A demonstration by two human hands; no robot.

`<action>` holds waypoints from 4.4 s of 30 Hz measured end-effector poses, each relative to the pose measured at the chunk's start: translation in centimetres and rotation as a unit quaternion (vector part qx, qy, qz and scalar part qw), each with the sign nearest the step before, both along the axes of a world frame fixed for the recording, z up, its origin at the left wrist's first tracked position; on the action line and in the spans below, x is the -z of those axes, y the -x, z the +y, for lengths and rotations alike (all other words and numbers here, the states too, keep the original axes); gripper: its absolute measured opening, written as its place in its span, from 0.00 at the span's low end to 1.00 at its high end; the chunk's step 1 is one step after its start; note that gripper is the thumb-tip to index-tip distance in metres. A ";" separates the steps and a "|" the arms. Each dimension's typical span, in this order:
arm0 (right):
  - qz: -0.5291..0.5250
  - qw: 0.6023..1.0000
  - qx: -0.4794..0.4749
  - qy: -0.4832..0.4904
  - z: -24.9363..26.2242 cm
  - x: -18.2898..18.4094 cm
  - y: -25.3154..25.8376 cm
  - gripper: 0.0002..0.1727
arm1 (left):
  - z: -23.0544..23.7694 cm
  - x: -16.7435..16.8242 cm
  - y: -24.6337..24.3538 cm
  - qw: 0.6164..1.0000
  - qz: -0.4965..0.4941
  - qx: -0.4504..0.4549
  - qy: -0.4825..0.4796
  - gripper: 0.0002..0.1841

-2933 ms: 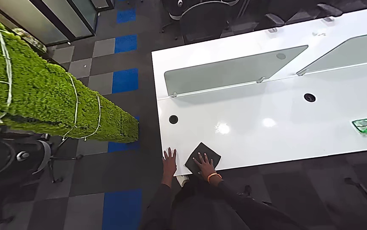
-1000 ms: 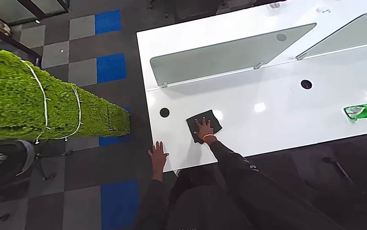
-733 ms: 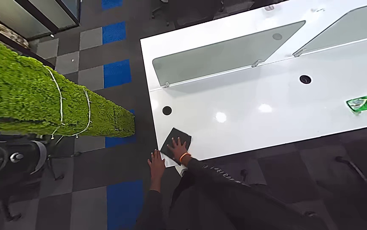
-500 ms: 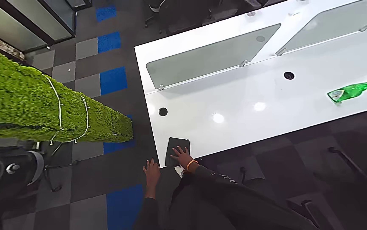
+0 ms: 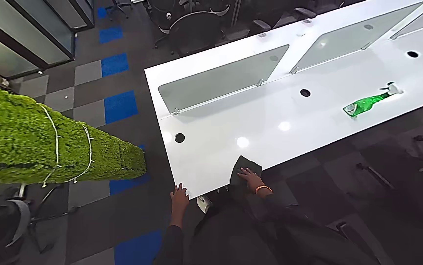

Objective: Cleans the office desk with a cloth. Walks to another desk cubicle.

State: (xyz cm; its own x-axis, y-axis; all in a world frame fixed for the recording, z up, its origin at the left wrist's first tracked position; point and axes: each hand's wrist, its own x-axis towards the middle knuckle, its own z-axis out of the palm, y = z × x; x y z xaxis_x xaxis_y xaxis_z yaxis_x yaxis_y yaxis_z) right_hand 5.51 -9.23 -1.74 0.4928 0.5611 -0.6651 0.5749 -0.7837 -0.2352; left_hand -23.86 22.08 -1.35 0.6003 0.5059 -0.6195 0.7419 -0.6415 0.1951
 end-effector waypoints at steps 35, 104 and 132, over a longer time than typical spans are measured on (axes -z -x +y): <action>0.000 0.989 -0.148 0.008 33.6 2.3 -16.2 0.52 | 3.1 4.3 -12.1 0.990 0.121 -0.056 -0.053 0.74; 0.017 0.913 -0.400 0.078 17.7 -1.8 15.4 0.48 | -9.3 -3.9 10.9 0.983 -0.035 -0.145 0.102 0.33; 0.069 0.933 -0.353 0.032 8.8 -1.4 1.4 0.46 | -14.3 -3.7 -0.1 0.987 0.095 -0.129 0.021 0.36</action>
